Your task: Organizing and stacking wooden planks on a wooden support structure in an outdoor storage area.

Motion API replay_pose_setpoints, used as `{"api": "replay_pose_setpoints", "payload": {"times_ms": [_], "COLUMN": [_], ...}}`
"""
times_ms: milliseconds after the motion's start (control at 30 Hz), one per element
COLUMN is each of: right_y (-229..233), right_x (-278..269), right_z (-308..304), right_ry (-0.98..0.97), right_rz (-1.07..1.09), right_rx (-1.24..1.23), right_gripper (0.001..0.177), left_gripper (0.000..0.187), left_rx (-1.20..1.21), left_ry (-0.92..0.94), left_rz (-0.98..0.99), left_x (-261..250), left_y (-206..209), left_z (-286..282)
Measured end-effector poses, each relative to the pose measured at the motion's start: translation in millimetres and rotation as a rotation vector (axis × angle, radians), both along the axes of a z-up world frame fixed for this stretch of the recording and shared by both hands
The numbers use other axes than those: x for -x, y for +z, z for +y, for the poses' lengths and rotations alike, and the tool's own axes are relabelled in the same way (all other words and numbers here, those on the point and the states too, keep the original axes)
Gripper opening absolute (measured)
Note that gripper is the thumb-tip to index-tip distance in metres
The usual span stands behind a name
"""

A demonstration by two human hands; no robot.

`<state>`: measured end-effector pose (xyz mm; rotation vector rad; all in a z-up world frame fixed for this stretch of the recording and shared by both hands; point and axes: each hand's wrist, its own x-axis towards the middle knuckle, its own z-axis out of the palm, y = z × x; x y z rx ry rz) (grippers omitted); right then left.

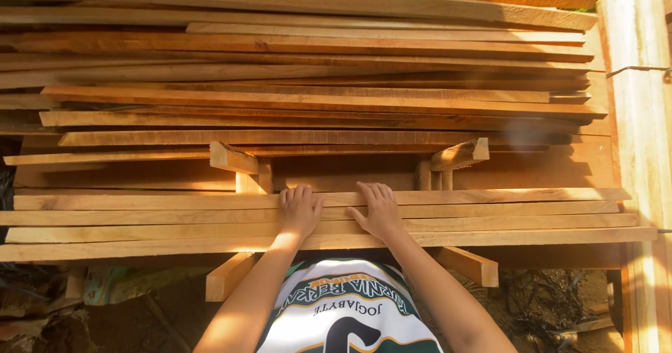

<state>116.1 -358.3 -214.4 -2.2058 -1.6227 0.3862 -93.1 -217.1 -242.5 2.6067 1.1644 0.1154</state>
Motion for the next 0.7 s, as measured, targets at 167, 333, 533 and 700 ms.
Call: {"api": "replay_pose_setpoints", "payload": {"times_ms": [167,333,533,700], "right_y": [24.8,19.5,22.8,18.5], "right_x": [0.3,0.9,-5.1,-3.1], "right_z": [-3.1,0.5,11.1,8.2], "right_ry": [-0.009,-0.058,-0.056,-0.04], "right_rz": [0.012,0.007,0.071,0.022], "right_rx": [0.104,0.142,0.31,0.304], "right_gripper": [0.06,0.052,0.057,0.057], "left_gripper": [0.06,0.065,0.067,0.069], "left_rx": [0.136,0.315,0.371,0.377], "left_ry": [-0.097,-0.061,-0.02,-0.046], "left_rz": [0.097,0.199,0.292,0.364], "left_x": [13.9,4.6,-2.4,-6.3], "left_y": [25.4,31.1,12.6,31.0], "left_z": [-5.7,3.8,14.3,16.8]}}
